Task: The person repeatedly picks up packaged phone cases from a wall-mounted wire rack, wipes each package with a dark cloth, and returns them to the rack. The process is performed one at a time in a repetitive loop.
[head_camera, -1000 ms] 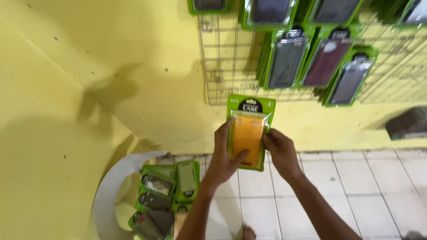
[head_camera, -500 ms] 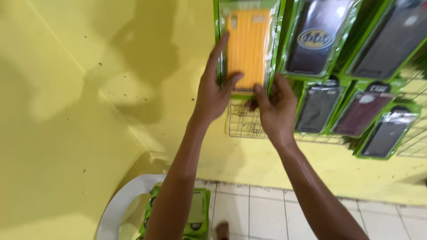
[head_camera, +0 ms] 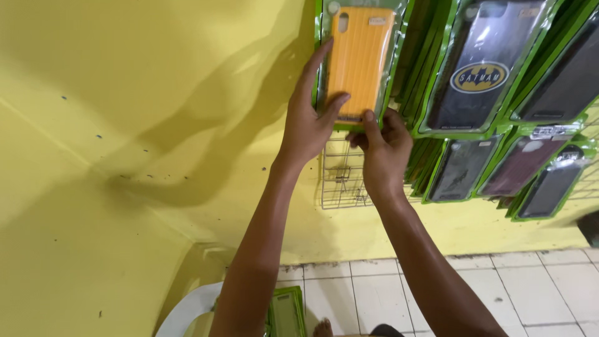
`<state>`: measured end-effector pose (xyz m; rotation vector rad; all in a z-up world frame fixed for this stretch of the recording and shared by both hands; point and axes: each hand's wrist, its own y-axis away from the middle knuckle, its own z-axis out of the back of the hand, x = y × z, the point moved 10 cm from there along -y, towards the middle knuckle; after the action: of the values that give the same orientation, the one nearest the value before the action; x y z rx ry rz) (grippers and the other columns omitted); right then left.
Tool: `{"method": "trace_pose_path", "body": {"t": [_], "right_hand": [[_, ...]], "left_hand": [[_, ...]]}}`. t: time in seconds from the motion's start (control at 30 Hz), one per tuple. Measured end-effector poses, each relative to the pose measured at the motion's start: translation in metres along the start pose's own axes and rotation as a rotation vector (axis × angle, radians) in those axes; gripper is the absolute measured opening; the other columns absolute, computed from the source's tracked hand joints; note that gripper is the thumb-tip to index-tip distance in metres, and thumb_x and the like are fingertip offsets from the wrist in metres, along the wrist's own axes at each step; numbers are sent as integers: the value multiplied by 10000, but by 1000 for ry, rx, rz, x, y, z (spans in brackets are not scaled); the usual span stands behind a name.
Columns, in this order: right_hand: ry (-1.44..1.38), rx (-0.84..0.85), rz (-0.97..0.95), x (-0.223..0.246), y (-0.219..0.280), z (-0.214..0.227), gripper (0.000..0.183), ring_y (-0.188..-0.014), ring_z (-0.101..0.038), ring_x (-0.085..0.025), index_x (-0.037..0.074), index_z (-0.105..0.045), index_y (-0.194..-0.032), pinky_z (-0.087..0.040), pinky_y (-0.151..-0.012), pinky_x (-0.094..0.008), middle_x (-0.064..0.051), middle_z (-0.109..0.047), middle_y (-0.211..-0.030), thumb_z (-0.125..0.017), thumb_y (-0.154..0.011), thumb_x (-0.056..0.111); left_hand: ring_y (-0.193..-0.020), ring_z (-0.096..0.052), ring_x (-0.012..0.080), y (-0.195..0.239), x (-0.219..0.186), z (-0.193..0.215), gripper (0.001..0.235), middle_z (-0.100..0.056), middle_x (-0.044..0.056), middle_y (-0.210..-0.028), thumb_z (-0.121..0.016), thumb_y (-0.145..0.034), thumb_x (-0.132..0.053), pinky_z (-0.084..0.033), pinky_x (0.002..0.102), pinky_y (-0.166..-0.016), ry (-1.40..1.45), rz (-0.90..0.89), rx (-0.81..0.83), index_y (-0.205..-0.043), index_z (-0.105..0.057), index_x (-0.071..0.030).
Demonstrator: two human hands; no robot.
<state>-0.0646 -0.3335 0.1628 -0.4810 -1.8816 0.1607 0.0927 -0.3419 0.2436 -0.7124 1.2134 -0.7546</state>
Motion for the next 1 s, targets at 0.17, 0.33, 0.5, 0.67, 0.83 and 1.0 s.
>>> {"method": "trace_pose_path", "body": {"t": [0.17, 0.33, 0.5, 0.67, 0.83, 1.0], "right_hand": [[-280, -20, -86, -38, -12, -4, 228, -809, -678, -187, -69, -575, -1191, -586, -780, -347, -131, -672, -975, -607, -1066, 120], [-194, -29, -177, -56, 2, 0, 288, -849, -690, -189, -34, -489, -1256, -593, -775, -342, -166, -651, -1170, -573, -1033, 128], [-7, 122, -316, -87, 47, 12, 311, -856, -679, -214, -24, -459, -1275, -579, -749, -350, -170, -589, -1222, -568, -1019, 116], [136, 327, -595, -179, 117, 62, 287, -887, -708, -226, -5, -501, -1267, -590, -781, -344, -125, -624, -1221, -544, -1046, 174], [222, 577, -778, -258, 207, 112, 270, -887, -705, -206, 3, -594, -1200, -583, -774, -340, -107, -663, -1154, -596, -1040, 220], [293, 733, -950, -306, 293, 137, 258, -871, -719, -207, 3, -636, -1156, -582, -763, -334, -96, -709, -1083, -599, -1041, 231]], "left_hand": [[-1261, -497, 264, 8, 20, -6, 802, -441, 118, -1383, -750, -1004, -39, -561, 362, -1028, -155, 45, -127, -1639, -311, -255], [-1209, -455, 272, 23, 28, -12, 814, -378, 132, -1302, -766, -985, -36, -476, 386, -1060, -327, 69, -159, -1633, -332, -271], [-1269, -431, 272, 66, 22, 3, 841, -321, 147, -1361, -790, -940, -52, -476, 381, -1072, -312, 127, -259, -1620, -336, -247], [-1112, -618, 194, 213, 41, 24, 653, -425, 106, -1366, -745, -1006, -94, -578, 371, -949, -158, 444, -362, -1560, -417, -199], [-1050, -649, 197, 403, 38, 39, 495, -571, 100, -1323, -685, -1013, -116, -581, 343, -863, -152, 835, -531, -1472, -500, -124], [-1032, -665, 191, 565, -14, 50, 419, -652, 92, -1249, -671, -1009, -146, -562, 321, -878, -314, 1037, -660, -1404, -559, -67]]}}
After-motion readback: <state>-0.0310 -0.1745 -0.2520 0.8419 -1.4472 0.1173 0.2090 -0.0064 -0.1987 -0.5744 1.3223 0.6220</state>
